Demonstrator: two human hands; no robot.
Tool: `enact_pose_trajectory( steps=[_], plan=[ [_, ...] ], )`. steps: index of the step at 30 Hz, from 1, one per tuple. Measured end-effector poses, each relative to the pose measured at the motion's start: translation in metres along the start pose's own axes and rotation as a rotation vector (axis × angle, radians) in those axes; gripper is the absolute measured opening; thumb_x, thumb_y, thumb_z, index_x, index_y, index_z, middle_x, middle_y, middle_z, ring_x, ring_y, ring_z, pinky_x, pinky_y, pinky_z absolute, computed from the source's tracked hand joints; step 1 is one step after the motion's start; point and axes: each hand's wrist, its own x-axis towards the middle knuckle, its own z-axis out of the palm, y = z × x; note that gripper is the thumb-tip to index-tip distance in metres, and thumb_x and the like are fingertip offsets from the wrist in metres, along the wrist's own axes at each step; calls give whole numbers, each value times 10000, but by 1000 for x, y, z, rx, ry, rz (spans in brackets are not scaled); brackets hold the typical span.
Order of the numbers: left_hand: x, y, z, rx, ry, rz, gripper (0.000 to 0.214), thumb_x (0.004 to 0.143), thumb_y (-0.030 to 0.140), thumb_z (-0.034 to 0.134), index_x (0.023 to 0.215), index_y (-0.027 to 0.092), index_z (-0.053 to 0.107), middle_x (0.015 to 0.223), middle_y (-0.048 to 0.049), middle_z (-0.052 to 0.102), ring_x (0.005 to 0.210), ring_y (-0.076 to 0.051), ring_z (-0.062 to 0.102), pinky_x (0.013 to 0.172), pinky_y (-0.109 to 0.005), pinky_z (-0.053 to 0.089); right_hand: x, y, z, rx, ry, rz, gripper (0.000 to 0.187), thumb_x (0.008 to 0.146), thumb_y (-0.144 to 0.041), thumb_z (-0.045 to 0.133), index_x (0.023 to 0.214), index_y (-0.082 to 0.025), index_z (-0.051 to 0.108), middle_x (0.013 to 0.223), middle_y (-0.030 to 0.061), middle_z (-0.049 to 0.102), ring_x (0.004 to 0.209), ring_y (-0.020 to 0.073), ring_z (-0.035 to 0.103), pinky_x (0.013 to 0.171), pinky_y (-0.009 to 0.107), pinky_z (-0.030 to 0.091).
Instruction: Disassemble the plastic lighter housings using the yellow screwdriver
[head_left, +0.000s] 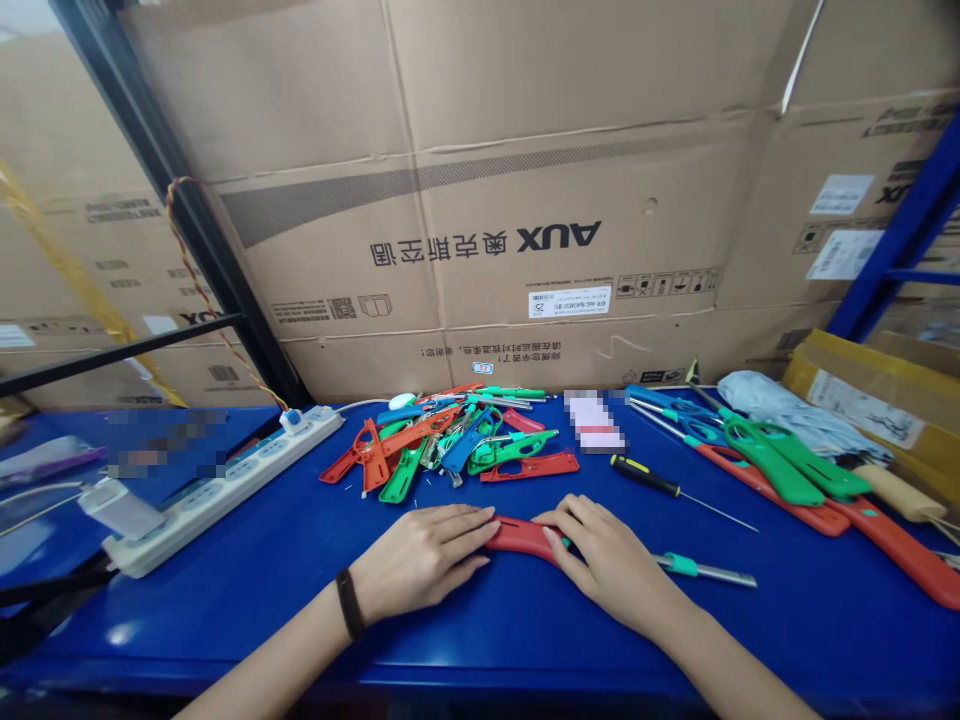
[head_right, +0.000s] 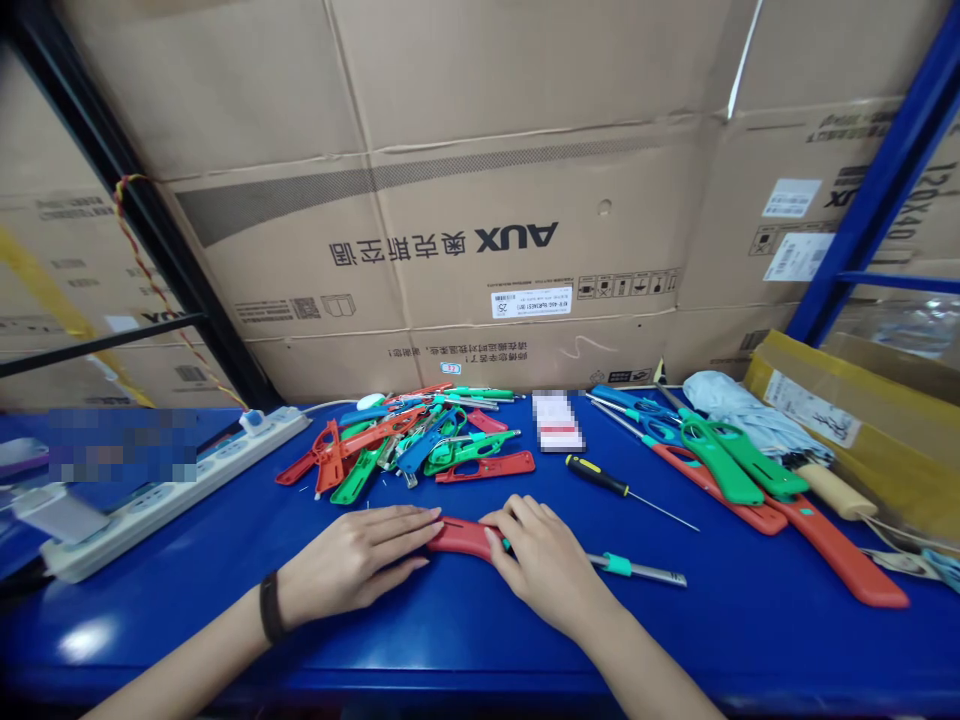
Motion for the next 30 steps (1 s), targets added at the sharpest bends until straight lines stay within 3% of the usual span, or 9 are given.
enact_pose_trajectory(
  steps=[5,9,13,18,23,26,30],
  plan=[
    [-2,0,9,126,21,68,303,936,179,445,1210,92,537,1166,-145,640,1035,-249,637,885,-382,543,1,0,1,3,-5,0,223,922,-207,432,1044,-235,616,927,45,613,871,204,580,793,359,477],
    [-1,0,7,-20,13,-25,317,931,215,461,1235,166,533,1196,-94,632,1070,-217,618,918,-357,524,1,0,1,11,-18,13,228,927,-207,422,1050,-228,613,939,46,611,878,206,573,810,376,469],
    [4,-1,0,-187,-34,-185,460,873,322,568,1308,210,470,1264,-71,585,1138,-204,570,978,-350,475,0,0,-2,26,-48,13,245,949,-280,399,1076,-234,603,963,51,604,899,213,569,817,389,469],
    [8,-4,8,-237,-130,-114,347,911,243,503,1256,213,524,1278,-63,576,1137,-177,574,979,-303,467,-2,-2,-8,46,-97,13,394,847,-483,556,1174,-262,550,1021,49,590,958,242,564,864,434,461],
    [5,-2,21,-101,22,-45,312,918,187,458,1218,142,531,1148,-103,656,948,-202,668,829,-323,549,-2,2,-5,-3,-52,-79,269,906,-356,506,1144,-243,560,1019,43,631,940,227,588,834,393,481],
    [7,2,21,-146,49,-115,282,928,233,483,1197,170,539,1038,-62,694,881,-184,671,771,-288,553,-1,5,-1,-48,-10,-140,221,935,-311,457,1096,-219,578,991,43,662,910,222,610,837,387,478],
    [12,7,23,-332,38,-242,227,922,289,518,1125,201,565,1053,-41,668,949,-167,636,838,-258,509,1,4,2,-65,18,-196,254,893,-363,535,1098,-218,569,963,42,671,877,221,622,783,352,491]
  ],
)
